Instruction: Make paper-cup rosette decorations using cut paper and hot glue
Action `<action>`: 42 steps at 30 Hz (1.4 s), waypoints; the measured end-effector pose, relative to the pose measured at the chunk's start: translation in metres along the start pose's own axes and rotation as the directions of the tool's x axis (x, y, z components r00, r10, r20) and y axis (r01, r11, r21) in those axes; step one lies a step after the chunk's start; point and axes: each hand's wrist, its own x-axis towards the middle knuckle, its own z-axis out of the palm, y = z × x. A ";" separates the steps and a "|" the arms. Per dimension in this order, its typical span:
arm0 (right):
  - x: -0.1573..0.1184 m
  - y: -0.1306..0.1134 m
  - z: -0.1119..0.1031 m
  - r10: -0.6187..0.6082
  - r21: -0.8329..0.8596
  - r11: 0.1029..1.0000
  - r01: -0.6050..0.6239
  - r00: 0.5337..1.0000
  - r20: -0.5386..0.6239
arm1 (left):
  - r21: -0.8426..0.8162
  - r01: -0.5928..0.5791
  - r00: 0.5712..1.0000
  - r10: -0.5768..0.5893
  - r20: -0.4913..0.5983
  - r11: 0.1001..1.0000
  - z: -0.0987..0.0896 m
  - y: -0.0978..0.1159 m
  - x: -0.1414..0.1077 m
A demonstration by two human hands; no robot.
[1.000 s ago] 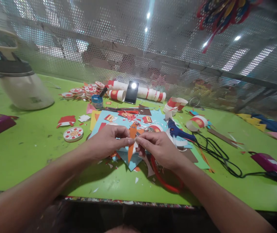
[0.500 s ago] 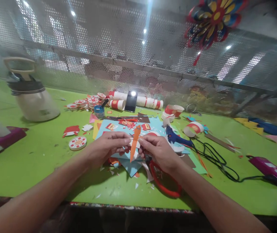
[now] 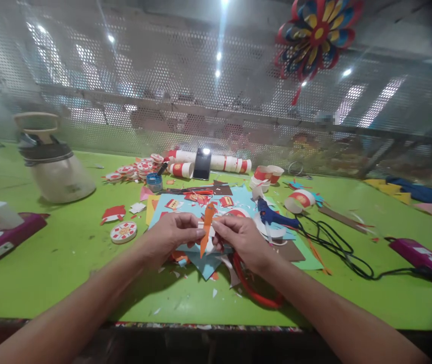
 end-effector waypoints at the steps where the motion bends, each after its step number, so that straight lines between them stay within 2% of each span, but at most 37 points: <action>1: 0.000 0.000 0.000 0.000 -0.002 1.000 0.000 1.000 0.002 | 0.011 -0.004 1.000 0.004 0.001 1.000 0.000 0.002 -0.001; 10: 0.000 -0.003 -0.003 0.042 0.019 0.999 -0.043 0.999 0.034 | -0.013 -0.096 0.989 0.097 0.111 0.995 -0.001 0.009 -0.004; 13: -0.001 -0.004 -0.003 0.053 0.036 0.998 -0.055 0.997 0.052 | 0.012 -0.074 0.993 0.072 0.097 0.997 -0.001 0.008 -0.002; 18: 0.000 0.001 -0.003 0.078 0.121 0.989 -0.087 0.994 0.078 | 0.002 0.044 0.999 -0.044 0.019 0.999 0.002 0.008 -0.001; 23: 0.000 0.004 -0.002 0.095 0.197 0.974 -0.115 0.990 0.106 | -0.100 0.016 1.000 -0.018 -0.023 0.995 0.003 0.005 0.000; 29: -0.004 0.002 0.003 0.148 0.280 0.947 -0.159 0.987 0.062 | -0.112 0.000 1.000 0.002 0.017 0.994 0.003 0.003 -0.001; 33: -0.005 0.000 0.004 0.187 0.341 0.921 -0.190 0.981 0.041 | -0.104 -0.025 1.000 0.025 0.004 0.994 0.006 0.003 -0.002; 36: -0.005 -0.001 0.002 0.202 0.341 0.918 -0.205 0.978 0.043 | -0.053 -0.081 0.995 0.077 -0.066 0.995 0.001 0.009 0.000; 38: -0.003 0.000 0.000 0.209 0.334 0.920 -0.204 0.978 0.019 | 0.006 -0.136 0.977 0.135 -0.168 0.991 -0.011 0.019 0.000; 40: -0.001 0.001 -0.004 0.211 0.329 0.924 -0.194 0.977 -0.016 | 0.072 -0.194 0.927 0.207 -0.312 0.978 -0.031 0.035 -0.007; 42: 0.002 0.002 -0.007 0.215 0.328 0.925 -0.190 0.976 -0.043 | 0.165 -0.250 0.852 0.297 -0.431 0.954 -0.055 0.054 -0.021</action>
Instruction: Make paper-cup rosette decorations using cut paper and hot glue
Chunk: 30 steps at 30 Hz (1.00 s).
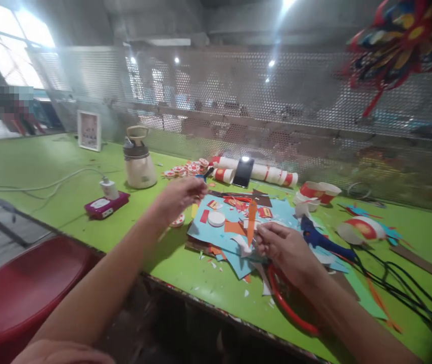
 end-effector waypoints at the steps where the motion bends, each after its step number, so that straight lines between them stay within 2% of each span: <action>1: 0.001 -0.001 -0.001 -0.003 -0.003 1.000 0.003 1.000 -0.010 | 0.037 -0.047 0.997 0.049 -0.064 0.998 -0.016 0.008 0.000; 3: 0.002 -0.002 -0.002 -0.011 -0.021 1.000 0.011 0.999 -0.035 | 0.146 -0.106 0.980 0.129 -0.155 0.984 -0.048 0.020 -0.003; 5: 0.002 -0.003 -0.002 -0.020 -0.054 0.998 0.017 0.999 -0.051 | 0.289 -0.086 0.968 0.149 -0.204 0.953 -0.075 0.024 -0.007; 7: 0.002 -0.002 -0.002 -0.022 -0.080 0.997 0.018 0.998 -0.053 | 0.437 -0.019 0.965 0.131 -0.226 0.899 -0.094 0.018 -0.011; 9: 0.003 -0.001 -0.003 -0.022 -0.089 0.996 0.018 0.998 -0.051 | 0.564 0.041 0.973 0.096 -0.210 0.825 -0.104 0.006 -0.014; 14: 0.006 0.001 -0.008 -0.034 -0.098 0.995 0.029 0.998 -0.048 | 0.764 0.074 0.997 -0.032 -0.069 0.641 -0.107 -0.019 -0.017; 19: 0.006 -0.002 -0.007 0.000 -0.089 0.996 -0.005 0.998 -0.061 | 0.857 0.023 0.994 -0.106 0.037 0.514 -0.105 -0.021 -0.021; 24: 0.004 0.000 -0.002 0.028 -0.086 0.996 -0.033 0.998 -0.056 | 0.888 -0.066 0.977 -0.152 0.151 0.456 -0.094 -0.029 -0.024; 30: 0.002 0.005 0.001 0.013 -0.138 0.990 -0.016 1.000 -0.025 | 0.896 -0.145 0.973 -0.104 0.206 0.420 -0.084 -0.047 -0.018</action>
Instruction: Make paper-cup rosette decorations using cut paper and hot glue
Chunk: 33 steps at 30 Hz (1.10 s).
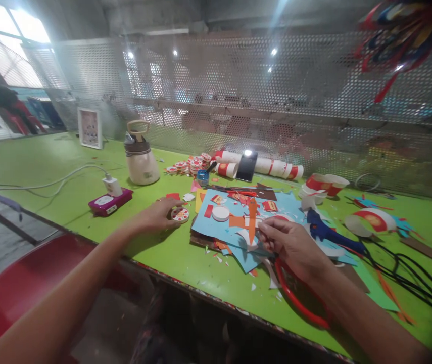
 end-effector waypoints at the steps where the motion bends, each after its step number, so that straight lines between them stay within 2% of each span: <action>1: 0.000 0.001 0.000 -0.002 -0.003 1.000 0.002 1.000 0.007 | 0.002 -0.008 1.000 0.008 -0.006 1.000 0.001 -0.001 0.001; 4: 0.001 0.003 0.000 0.004 -0.003 1.000 -0.004 1.000 0.027 | 0.006 -0.017 0.999 0.017 -0.030 1.000 0.001 -0.002 0.002; 7: 0.001 0.005 0.000 0.016 0.012 1.000 -0.017 0.999 0.037 | 0.008 -0.013 0.998 0.013 -0.065 1.000 -0.004 0.006 -0.003; 10: 0.001 0.005 0.001 0.010 0.033 0.999 -0.010 1.000 0.021 | -0.027 -0.041 0.994 0.038 -0.098 0.999 -0.009 0.027 -0.014; 12: -0.001 0.003 0.004 -0.003 0.037 0.999 0.003 1.000 0.002 | -0.104 -0.102 0.989 0.089 -0.119 0.989 -0.009 0.044 -0.021; 15: -0.004 0.000 0.007 -0.065 0.000 0.998 0.065 0.997 -0.035 | -0.212 -0.166 0.979 0.136 -0.150 0.963 0.000 0.065 -0.025; 18: -0.006 -0.004 0.011 -0.145 -0.093 0.986 0.138 0.986 -0.077 | -0.361 -0.173 0.978 0.118 -0.170 0.916 0.013 0.081 -0.022; 22: -0.010 -0.007 0.013 -0.230 -0.240 0.950 0.201 0.968 -0.098 | -0.576 -0.111 0.990 0.043 -0.131 0.810 0.028 0.102 -0.017; 26: -0.012 -0.002 0.016 -0.338 -0.357 0.886 0.298 0.939 -0.056 | -0.790 -0.072 0.997 0.022 -0.073 0.609 0.040 0.121 -0.015; 30: -0.016 0.004 0.019 -0.444 -0.418 0.815 0.401 0.896 -0.006 | -0.865 -0.123 0.990 0.003 -0.139 0.486 0.055 0.129 -0.012; 33: -0.019 0.006 0.021 -0.479 -0.455 0.778 0.433 0.878 0.015 | -0.904 -0.135 0.990 0.010 -0.143 0.407 0.064 0.133 -0.012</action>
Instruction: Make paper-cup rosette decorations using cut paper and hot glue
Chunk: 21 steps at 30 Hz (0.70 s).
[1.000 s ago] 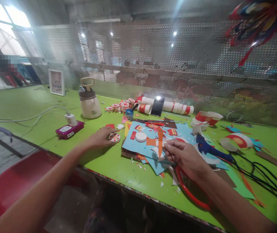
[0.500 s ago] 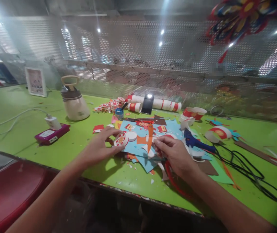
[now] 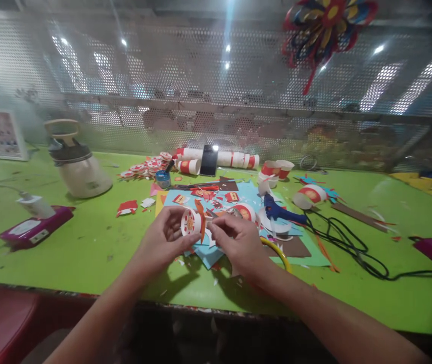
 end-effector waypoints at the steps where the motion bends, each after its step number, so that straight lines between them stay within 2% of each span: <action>1: -0.001 -0.001 0.000 -0.007 -0.013 1.000 0.007 1.000 -0.003 | -0.023 0.000 1.000 0.000 0.011 1.000 0.002 -0.001 0.000; 8: -0.002 -0.005 0.000 -0.067 -0.061 0.996 0.065 0.998 -0.023 | -0.071 0.027 1.000 -0.026 0.011 0.997 0.014 0.002 -0.002; 21: -0.002 -0.005 -0.002 -0.209 -0.119 0.970 0.210 0.978 0.021 | -0.119 0.034 0.999 -0.036 -0.016 0.992 0.018 -0.002 -0.007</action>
